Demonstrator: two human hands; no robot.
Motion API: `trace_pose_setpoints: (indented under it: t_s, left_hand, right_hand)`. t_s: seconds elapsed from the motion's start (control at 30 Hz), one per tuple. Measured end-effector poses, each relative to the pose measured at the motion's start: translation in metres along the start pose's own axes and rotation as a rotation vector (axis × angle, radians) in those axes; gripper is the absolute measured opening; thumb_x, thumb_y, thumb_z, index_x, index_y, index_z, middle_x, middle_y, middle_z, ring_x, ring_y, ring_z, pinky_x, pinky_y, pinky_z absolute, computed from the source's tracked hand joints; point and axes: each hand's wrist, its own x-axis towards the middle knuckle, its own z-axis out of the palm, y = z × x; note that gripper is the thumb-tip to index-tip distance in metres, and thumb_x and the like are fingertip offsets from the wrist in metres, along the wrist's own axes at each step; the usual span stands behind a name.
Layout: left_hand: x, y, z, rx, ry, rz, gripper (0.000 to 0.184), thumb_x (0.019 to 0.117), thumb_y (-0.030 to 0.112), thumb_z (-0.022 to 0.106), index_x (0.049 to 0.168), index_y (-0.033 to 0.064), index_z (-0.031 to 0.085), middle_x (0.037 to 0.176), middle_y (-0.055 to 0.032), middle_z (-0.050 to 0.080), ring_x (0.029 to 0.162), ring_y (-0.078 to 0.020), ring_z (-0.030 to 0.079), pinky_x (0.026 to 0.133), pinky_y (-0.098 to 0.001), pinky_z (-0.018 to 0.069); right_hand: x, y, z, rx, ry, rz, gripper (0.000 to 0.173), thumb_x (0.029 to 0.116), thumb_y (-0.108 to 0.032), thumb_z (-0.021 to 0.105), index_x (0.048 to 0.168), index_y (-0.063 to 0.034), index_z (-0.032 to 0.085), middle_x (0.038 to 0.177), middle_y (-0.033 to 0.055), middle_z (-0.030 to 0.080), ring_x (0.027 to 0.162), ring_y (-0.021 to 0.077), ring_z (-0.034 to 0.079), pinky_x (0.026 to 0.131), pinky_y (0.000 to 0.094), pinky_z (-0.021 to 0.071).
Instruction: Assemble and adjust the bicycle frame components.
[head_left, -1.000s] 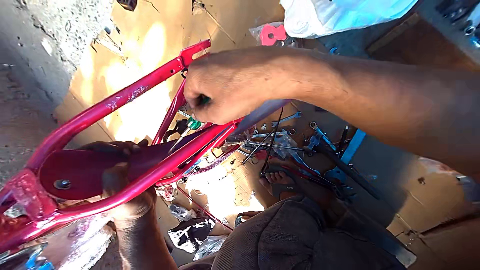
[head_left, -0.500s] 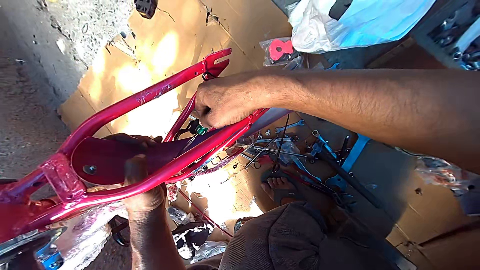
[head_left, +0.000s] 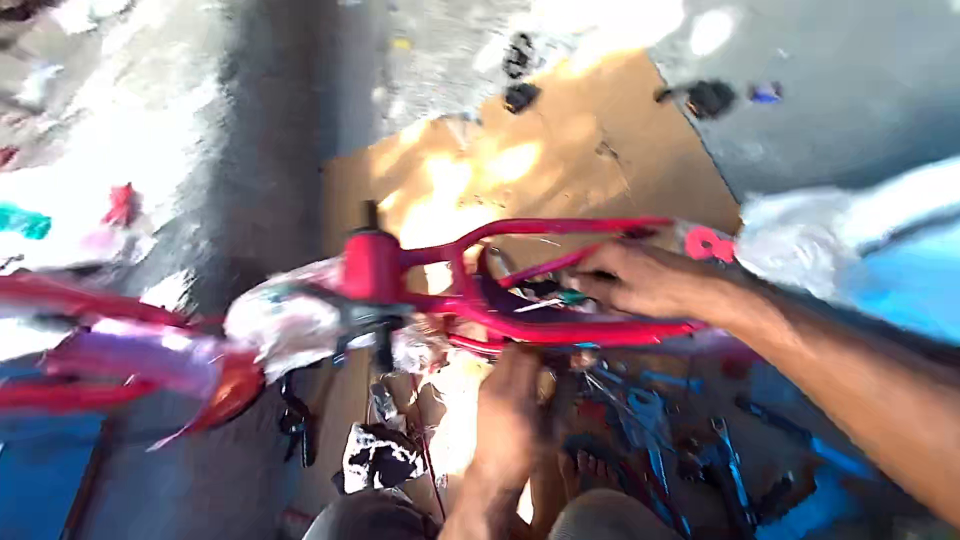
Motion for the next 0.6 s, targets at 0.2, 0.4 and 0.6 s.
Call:
trace_pose_setpoints:
  t_s: [0.2, 0.4, 0.6]
  left_hand:
    - [0.055, 0.008, 0.058, 0.147, -0.210, -0.024, 0.058, 0.0893, 0.021, 0.072, 0.141, -0.0006, 0.057, 0.150, -0.0179, 0.054, 0.142, -0.0305, 0.048, 0.120, -0.0495, 0.0348]
    - [0.075, -0.012, 0.059, -0.030, -0.309, -0.025, 0.060, 0.0820, 0.024, 0.074, 0.138, 0.0091, 0.056, 0.130, -0.0130, 0.063, 0.121, -0.0289, 0.061, 0.104, -0.0486, 0.0486]
    - [0.074, -0.018, 0.051, -0.108, -0.419, -0.017, 0.047, 0.0907, 0.018, 0.066, 0.137, 0.0131, 0.061, 0.135, -0.0114, 0.063, 0.131, -0.0270, 0.056, 0.115, -0.0451, 0.0410]
  right_hand:
    - [0.005, -0.005, 0.008, 0.147, 0.092, 0.265, 0.040, 0.1102, -0.029, 0.042, 0.098, -0.0030, 0.070, 0.073, 0.0099, 0.060, 0.059, 0.0195, 0.055, 0.057, 0.0414, 0.0488]
    - [0.012, -0.003, 0.013, 0.301, 0.125, 0.372, 0.049, 0.1105, -0.030, 0.029, 0.080, -0.0097, 0.060, 0.056, 0.0005, 0.054, 0.041, 0.0100, 0.042, 0.042, 0.0270, 0.0379]
    - [-0.005, -0.001, -0.004, 0.125, 0.010, 0.318, 0.043, 0.1077, -0.037, 0.037, 0.113, -0.0141, 0.073, 0.104, 0.0023, 0.072, 0.095, 0.0141, 0.069, 0.084, 0.0380, 0.0590]
